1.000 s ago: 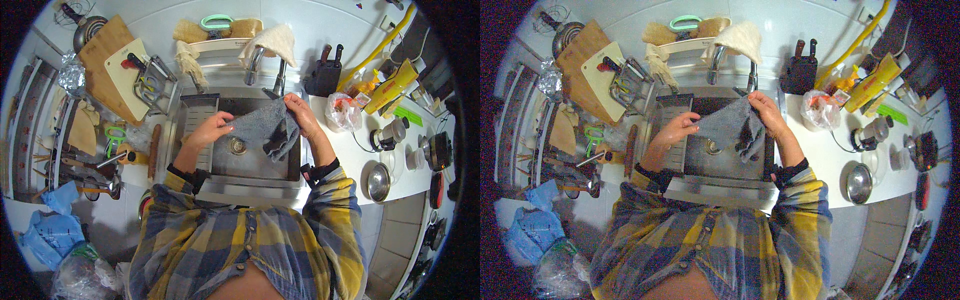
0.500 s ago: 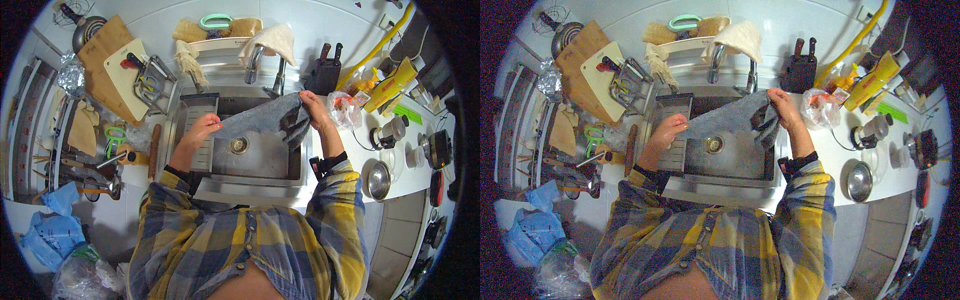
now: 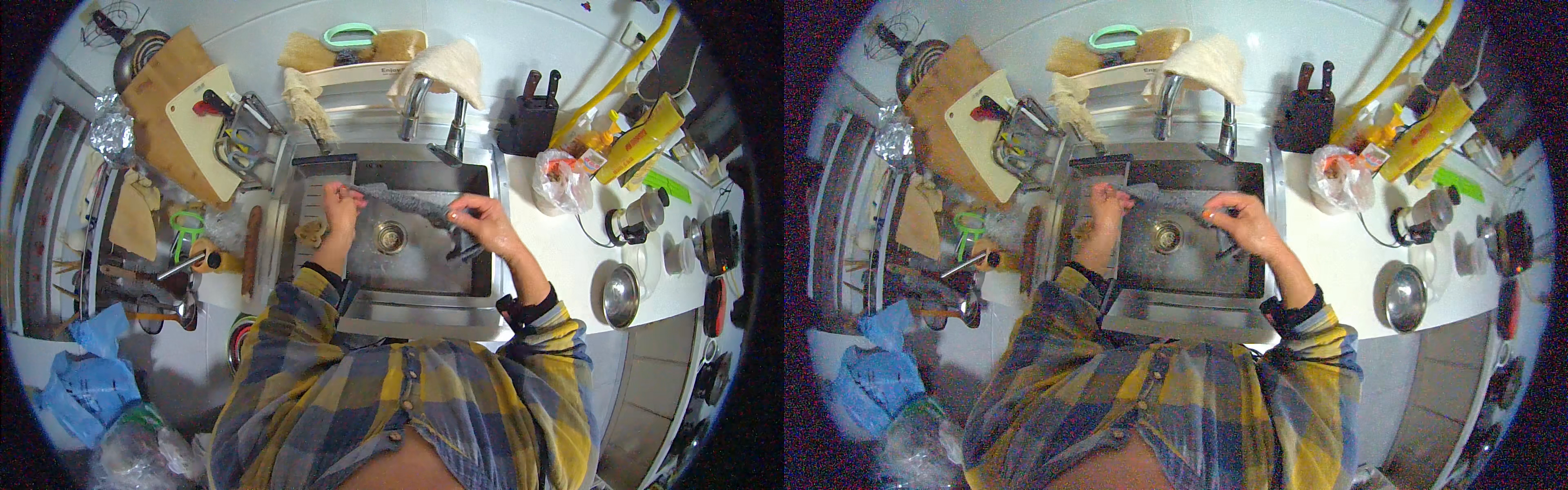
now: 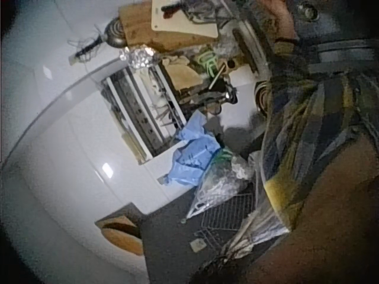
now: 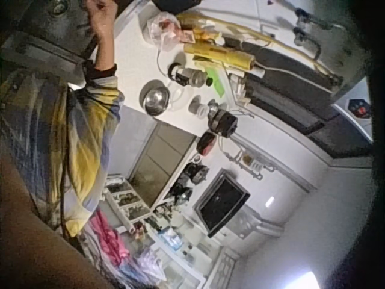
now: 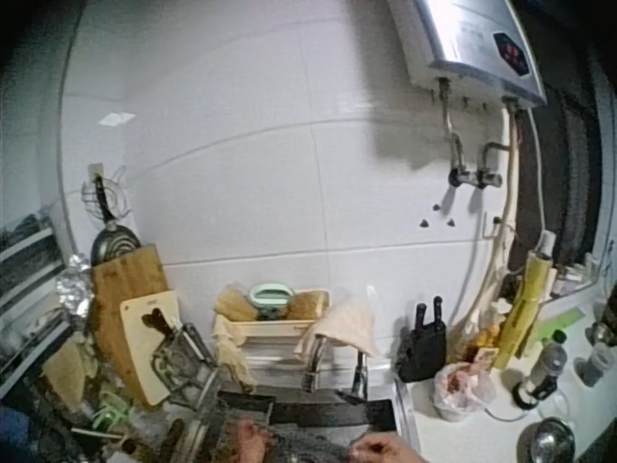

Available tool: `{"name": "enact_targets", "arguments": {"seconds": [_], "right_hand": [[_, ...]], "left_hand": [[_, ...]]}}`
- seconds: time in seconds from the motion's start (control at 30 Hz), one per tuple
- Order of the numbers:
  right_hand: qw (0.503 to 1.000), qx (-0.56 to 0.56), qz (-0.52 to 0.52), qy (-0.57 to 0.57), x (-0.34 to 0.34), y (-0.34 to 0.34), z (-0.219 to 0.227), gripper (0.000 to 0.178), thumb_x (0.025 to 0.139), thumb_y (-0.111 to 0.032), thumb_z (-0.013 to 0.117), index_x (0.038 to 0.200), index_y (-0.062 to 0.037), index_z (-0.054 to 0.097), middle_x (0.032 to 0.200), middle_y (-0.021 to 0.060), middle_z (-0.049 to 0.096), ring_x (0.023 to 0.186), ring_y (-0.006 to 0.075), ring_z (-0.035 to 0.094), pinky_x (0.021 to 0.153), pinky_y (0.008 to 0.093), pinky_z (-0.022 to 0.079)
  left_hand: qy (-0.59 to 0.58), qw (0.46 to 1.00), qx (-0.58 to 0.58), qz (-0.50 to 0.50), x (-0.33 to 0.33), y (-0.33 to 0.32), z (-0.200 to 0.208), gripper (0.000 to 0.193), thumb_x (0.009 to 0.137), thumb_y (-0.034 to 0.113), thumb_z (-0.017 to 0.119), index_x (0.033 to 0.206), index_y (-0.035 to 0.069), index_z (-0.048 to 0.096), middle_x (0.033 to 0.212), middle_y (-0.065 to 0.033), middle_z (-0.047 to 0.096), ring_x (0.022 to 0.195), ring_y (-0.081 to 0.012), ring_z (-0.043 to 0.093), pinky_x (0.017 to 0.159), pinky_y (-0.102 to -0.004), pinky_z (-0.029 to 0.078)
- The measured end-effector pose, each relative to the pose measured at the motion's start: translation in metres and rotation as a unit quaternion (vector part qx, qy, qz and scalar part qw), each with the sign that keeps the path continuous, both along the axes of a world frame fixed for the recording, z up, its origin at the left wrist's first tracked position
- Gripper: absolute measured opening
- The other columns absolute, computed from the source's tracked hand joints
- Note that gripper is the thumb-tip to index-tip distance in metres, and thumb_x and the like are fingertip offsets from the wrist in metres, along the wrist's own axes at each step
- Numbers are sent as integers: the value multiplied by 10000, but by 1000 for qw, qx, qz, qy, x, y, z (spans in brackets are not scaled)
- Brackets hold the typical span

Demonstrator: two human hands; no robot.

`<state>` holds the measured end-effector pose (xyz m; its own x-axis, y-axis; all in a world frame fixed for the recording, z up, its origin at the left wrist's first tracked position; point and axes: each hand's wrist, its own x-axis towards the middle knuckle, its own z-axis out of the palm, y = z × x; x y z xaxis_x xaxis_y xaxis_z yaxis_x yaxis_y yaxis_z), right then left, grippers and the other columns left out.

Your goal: The person cleans a stainless steel kitchen sink using a dark cloth. They wipe the sink basin and drain area, then repeatedly rinse and wring the cloth under running water to remove residue.

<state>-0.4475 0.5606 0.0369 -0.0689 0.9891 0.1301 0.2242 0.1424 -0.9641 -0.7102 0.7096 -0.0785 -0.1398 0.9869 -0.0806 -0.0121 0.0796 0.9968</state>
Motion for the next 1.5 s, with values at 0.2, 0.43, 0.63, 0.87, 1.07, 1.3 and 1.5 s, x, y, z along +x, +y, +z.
{"name": "enact_targets", "arguments": {"seconds": [0.2, 0.43, 0.63, 0.87, 1.07, 1.3, 1.5], "right_hand": [[991, 34, 127, -1, -69, -21, 1, 114, 815, -111, 652, 897, -32, 645, 841, 87, 630, 785, 199, 586, 703, 318, 461], [978, 94, 165, -89, -100, -33, -33, 171, 824, -175, 644, 936, -47, 631, 825, 128, 618, 800, 280, 599, 717, 390, 469], [989, -94, 96, -55, -69, -18, -64, 204, 845, -166, 638, 1011, -49, 628, 717, 35, 576, 664, 124, 521, 617, 286, 445], [986, -124, 52, 101, -25, 3, -16, 234, 878, -97, 584, 1101, -28, 606, 917, 5, 623, 881, 77, 537, 807, 229, 430], [947, -133, 220, 192, -17, 36, 21, 306, 839, 1, 562, 1144, -19, 563, 1044, 56, 615, 1010, 121, 541, 919, 253, 395], [988, -99, 44, 111, -12, 75, -7, 354, 813, -21, 612, 1158, 4, 536, 1052, 80, 602, 989, 158, 551, 845, 267, 445], [898, -235, -39, 369, -6, 58, -39, 504, 836, -167, 661, 1268, -30, 441, 1075, 93, 586, 920, 144, 569, 794, 248, 464]], "left_hand": [[-386, 904, -13, -185, 32, -8, -18, 281, 916, 139, 478, 1178, 92, 387, 977, -45, 535, 909, -175, 532, 691, -338, 471], [-585, 760, -106, -261, 44, -53, 68, 717, 885, 600, 302, 1284, 24, 451, 1245, -168, 508, 1109, -356, 493, 995, -465, 354], [-578, 760, -143, -261, 32, -59, 98, 721, 875, 610, 351, 1285, 26, 461, 1251, -165, 509, 1092, -351, 515, 968, -471, 389], [-557, 795, -88, -223, 30, -58, 87, 545, 916, 474, 408, 1362, 161, 390, 1316, -157, 464, 1147, -354, 486, 984, -473, 381], [-429, 843, -39, -323, 45, -65, 75, 612, 875, 391, 546, 1405, 180, 322, 1339, -120, 442, 1228, -309, 418, 1011, -450, 358], [-274, 875, -142, -373, 53, -68, 62, 568, 815, 107, 666, 1335, 93, 438, 1217, -30, 537, 1094, -153, 503, 956, -287, 381], [-275, 876, -131, -374, 41, -63, 82, 525, 815, 60, 654, 1310, 86, 481, 1181, -24, 566, 1008, -112, 532, 907, -265, 405]]}}
